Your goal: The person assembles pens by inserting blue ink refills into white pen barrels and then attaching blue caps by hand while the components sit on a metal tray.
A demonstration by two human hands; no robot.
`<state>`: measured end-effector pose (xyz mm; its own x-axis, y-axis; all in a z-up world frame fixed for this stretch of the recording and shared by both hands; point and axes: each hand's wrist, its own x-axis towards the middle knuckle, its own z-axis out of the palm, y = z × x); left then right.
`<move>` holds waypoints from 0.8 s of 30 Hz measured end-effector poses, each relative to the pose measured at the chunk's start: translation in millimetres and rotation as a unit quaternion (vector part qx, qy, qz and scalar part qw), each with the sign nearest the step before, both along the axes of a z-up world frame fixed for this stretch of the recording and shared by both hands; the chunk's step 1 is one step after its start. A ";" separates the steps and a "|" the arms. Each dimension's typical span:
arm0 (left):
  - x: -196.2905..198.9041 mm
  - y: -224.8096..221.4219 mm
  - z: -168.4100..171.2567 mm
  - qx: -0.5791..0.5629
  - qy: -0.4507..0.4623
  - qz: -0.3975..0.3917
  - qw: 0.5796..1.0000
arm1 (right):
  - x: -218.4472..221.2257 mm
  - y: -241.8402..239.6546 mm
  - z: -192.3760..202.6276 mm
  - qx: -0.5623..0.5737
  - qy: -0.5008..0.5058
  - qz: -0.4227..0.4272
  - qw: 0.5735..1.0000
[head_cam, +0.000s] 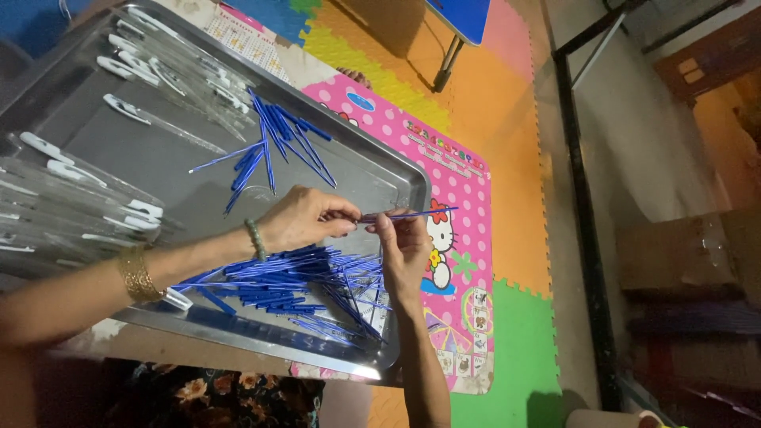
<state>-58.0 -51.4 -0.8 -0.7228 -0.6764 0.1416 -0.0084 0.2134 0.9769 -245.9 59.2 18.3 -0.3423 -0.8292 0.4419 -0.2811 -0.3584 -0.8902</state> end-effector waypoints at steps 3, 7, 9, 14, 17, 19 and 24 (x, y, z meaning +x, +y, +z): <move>-3.7 -1.8 -3.8 -0.001 0.009 0.001 1.000 | 1.1 -1.5 -3.1 0.001 -0.013 0.005 1.000; -2.8 -0.8 -5.8 0.000 0.008 0.002 1.000 | 2.9 1.5 2.6 -0.005 -0.034 0.005 0.999; -1.6 0.4 -3.2 -0.010 0.003 0.005 1.000 | 4.4 0.3 4.8 -0.009 -0.043 0.006 0.999; -3.8 3.8 -8.3 -0.034 -0.015 0.007 0.999 | 6.6 -1.7 1.3 0.020 -0.016 0.027 0.999; -1.8 1.2 -9.0 -0.018 -0.006 0.011 1.000 | -5.4 -4.4 -7.4 0.018 -0.029 0.026 0.999; -0.3 1.9 -10.9 -0.011 -0.003 0.013 1.000 | -3.1 -3.6 -8.2 0.018 -0.039 0.030 0.999; 3.7 5.3 -9.0 -0.020 0.005 0.026 0.999 | 6.3 -2.6 0.2 0.026 -0.019 0.028 0.999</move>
